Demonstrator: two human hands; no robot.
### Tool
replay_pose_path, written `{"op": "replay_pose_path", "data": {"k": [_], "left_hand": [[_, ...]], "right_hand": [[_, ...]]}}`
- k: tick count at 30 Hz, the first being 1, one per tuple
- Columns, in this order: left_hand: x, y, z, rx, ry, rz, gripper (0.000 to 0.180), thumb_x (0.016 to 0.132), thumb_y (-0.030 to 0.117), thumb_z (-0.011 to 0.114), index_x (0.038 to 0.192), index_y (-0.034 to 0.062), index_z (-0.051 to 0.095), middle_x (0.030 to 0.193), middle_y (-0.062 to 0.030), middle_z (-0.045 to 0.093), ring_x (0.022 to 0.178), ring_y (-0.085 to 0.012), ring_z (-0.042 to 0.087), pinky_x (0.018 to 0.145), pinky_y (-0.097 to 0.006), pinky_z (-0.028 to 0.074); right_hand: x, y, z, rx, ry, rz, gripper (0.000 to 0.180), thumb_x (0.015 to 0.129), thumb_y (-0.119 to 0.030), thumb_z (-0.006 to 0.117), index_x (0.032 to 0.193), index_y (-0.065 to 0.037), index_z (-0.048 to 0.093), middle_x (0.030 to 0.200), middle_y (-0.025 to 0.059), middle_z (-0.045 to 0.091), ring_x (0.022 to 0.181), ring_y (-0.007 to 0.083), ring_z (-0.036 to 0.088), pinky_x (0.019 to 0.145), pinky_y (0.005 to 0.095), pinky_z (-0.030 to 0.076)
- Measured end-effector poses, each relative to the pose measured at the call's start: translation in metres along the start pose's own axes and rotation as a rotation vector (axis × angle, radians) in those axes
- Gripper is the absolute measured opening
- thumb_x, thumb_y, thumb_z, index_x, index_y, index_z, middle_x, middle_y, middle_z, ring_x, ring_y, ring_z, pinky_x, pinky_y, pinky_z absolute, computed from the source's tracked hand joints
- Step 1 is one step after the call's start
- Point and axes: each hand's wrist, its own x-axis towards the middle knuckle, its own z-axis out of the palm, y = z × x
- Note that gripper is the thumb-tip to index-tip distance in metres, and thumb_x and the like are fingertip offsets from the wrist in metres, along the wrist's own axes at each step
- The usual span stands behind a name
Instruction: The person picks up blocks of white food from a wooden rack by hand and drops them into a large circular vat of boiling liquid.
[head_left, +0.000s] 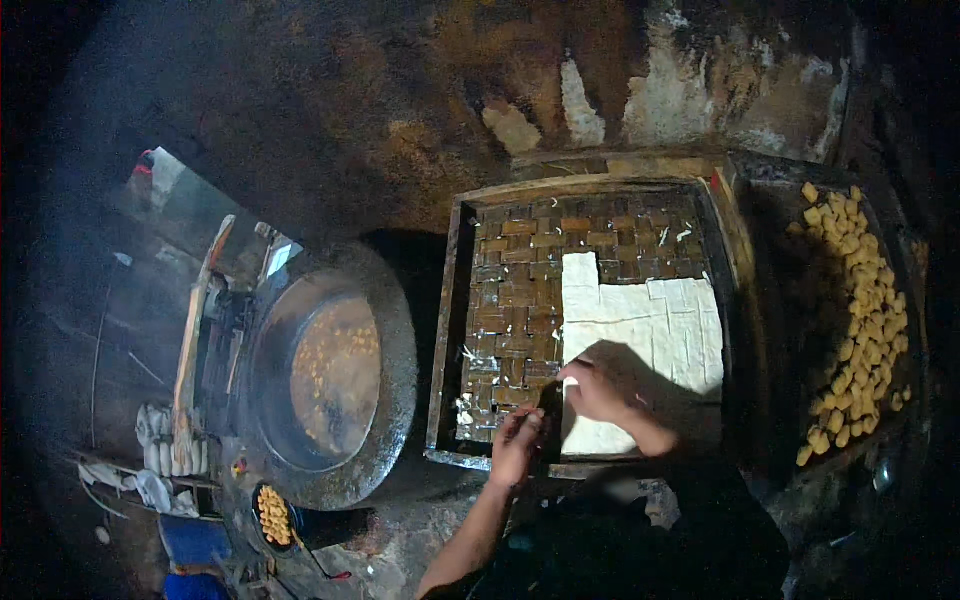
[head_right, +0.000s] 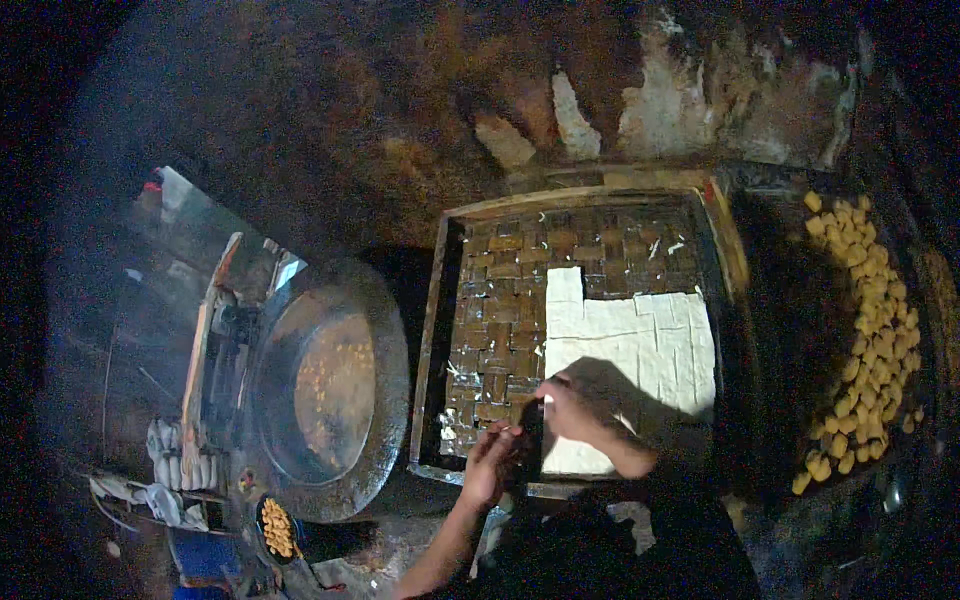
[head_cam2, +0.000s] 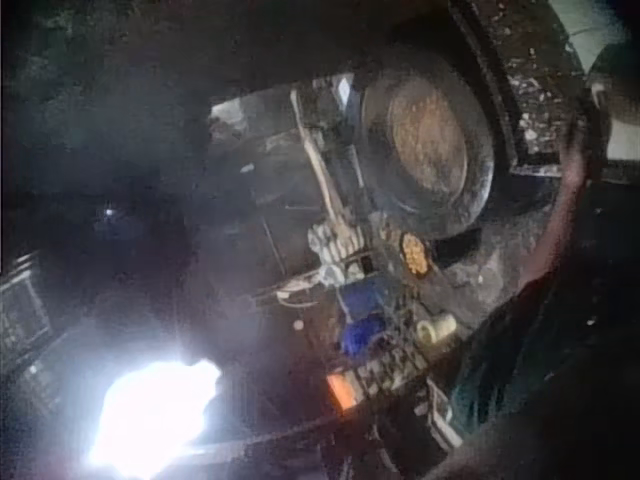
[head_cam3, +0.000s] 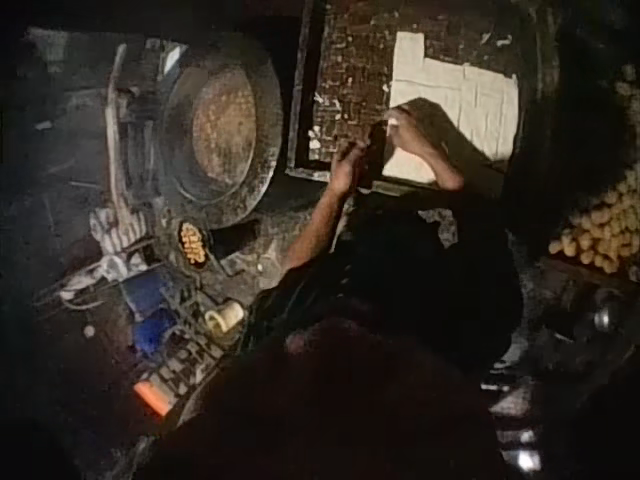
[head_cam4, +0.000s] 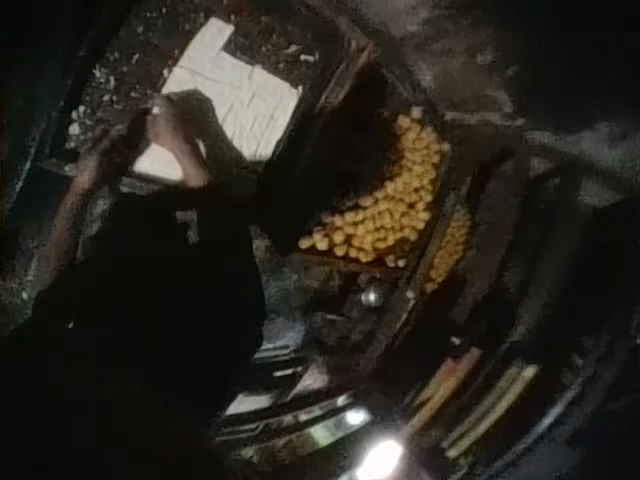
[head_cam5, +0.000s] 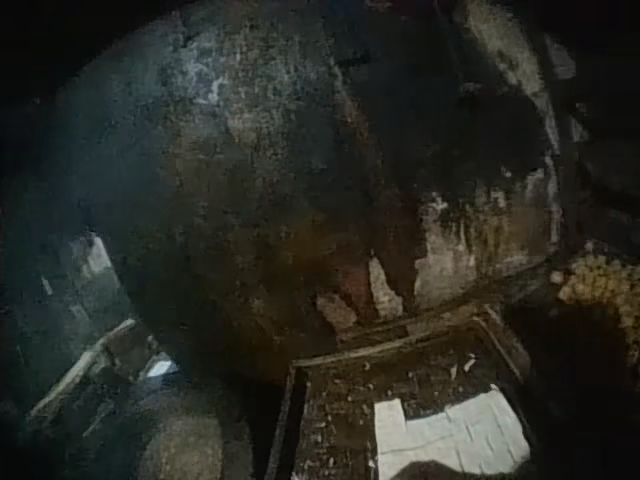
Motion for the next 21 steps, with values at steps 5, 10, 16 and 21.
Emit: {"op": "replay_pose_path", "data": {"k": [5, 10, 16, 21], "left_hand": [[0.003, 0.012, 0.005, -0.59, 0.0, -0.238, 0.036, 0.097, 0.031, 0.045, 0.125, 0.0081, 0.047, 0.115, -0.0118, 0.059, 0.098, -0.0267, 0.061, 0.08, -0.036, 0.052], [0.006, -0.014, -0.024, -0.539, 0.103, -0.135, 0.026, 0.092, 0.011, 0.049, 0.117, 0.005, 0.051, 0.103, -0.0102, 0.059, 0.088, -0.0264, 0.062, 0.07, -0.036, 0.052], [-0.01, -0.015, -0.021, -0.409, 0.388, -0.051, 0.018, 0.086, 0.001, 0.054, 0.104, 0.0027, 0.059, 0.097, -0.0083, 0.061, 0.088, -0.0239, 0.063, 0.073, -0.038, 0.053], [-0.01, -0.022, -0.022, -0.428, 0.334, -0.077, 0.025, 0.088, 0.003, 0.054, 0.113, 0.0033, 0.055, 0.098, -0.0109, 0.063, 0.088, -0.0264, 0.065, 0.077, -0.04, 0.054]], "right_hand": [[0.018, -0.045, -0.015, 0.173, -0.455, -0.415, 0.042, 0.085, -0.018, 0.068, 0.121, -0.001, 0.056, 0.11, 0.0151, 0.064, 0.104, 0.0227, 0.062, 0.085, 0.0374, 0.05], [0.158, 0.014, -0.081, -0.164, 0.262, 0.02, 0.044, 0.089, -0.028, 0.059, 0.123, -0.001, 0.05, 0.125, 0.0275, 0.052, 0.114, 0.042, 0.053, 0.096, 0.0478, 0.045], [0.18, 0.055, -0.072, -0.379, 0.274, -0.009, 0.045, 0.084, -0.029, 0.065, 0.115, 0.001, 0.052, 0.116, 0.0297, 0.055, 0.112, 0.0466, 0.051, 0.093, 0.05, 0.043], [0.181, 0.027, -0.093, -0.332, 0.145, 0.116, 0.042, 0.08, -0.026, 0.072, 0.11, -0.006, 0.05, 0.11, 0.0225, 0.059, 0.105, 0.0417, 0.056, 0.085, 0.049, 0.045]]}}
